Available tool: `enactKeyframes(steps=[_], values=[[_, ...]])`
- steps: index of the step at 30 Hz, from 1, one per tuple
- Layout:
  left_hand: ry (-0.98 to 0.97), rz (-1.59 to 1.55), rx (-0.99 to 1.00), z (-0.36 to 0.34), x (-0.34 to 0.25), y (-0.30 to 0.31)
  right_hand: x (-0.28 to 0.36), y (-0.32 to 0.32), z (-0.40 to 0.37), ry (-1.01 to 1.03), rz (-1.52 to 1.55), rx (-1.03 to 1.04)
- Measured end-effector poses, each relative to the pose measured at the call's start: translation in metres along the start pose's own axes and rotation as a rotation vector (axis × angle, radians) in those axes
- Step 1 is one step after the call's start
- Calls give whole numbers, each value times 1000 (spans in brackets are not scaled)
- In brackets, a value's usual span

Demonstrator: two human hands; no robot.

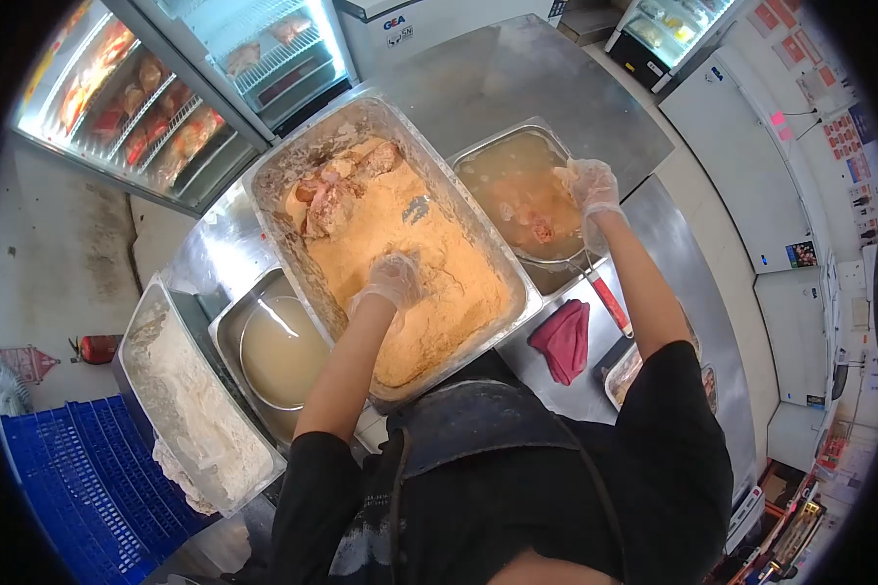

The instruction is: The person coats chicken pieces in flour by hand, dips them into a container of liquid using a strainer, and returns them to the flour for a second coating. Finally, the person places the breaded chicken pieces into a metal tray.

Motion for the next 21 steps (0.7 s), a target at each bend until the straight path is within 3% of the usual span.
enactKeyframes(steps=[3, 6, 8, 11, 12, 13, 14, 15, 16, 17, 19, 20, 21], values=[[-52, -24, 18, 16, 2, -34, -34, -32, -2, -37, -91, 63], [-37, -129, -6, 6, 2, -29, -23, -18, -15, -86, 107, 116], [-6, -172, -3, 2, 2, -30, 1, 10, -23, -212, 385, 266], [-187, -8, -8, 1, 1, -32, -18, 1, -18, -281, 575, 281], [-18, -348, 18, -16, 9, -3, -24, -1, -17, -287, 573, 283], [157, -685, 44, -27, 15, 12, -27, 1, -13, -132, 390, 174], [157, -687, 46, -28, 16, 8, -25, 3, -12, 24, 207, 66], [102, -744, -104, -30, 19, 5, -16, 8, -15, 26, 207, 71], [48, -797, -254, -33, 21, 3, 5, 18, -21, -28, 392, 83], [54, -799, -252, -39, 22, 4, 27, 24, -30, -83, 577, 96], [98, -1319, -235, -57, 22, 7, 79, 23, -52, 73, 762, 76], [102, -1320, -235, -65, 20, 2, 111, 16, -61, 125, 587, 182], [9, -1734, -242, -72, 15, -1, 139, 7, -71, 174, 406, 279]])
Point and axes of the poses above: each hand's wrist, its own z-axis towards the middle knuckle, its own y-axis out of the back of the hand, x = y × z, the point moved 3 cm from there along z, towards the middle knuckle, and after that the axes turned 14 degrees about z, right-handed, at the moved point
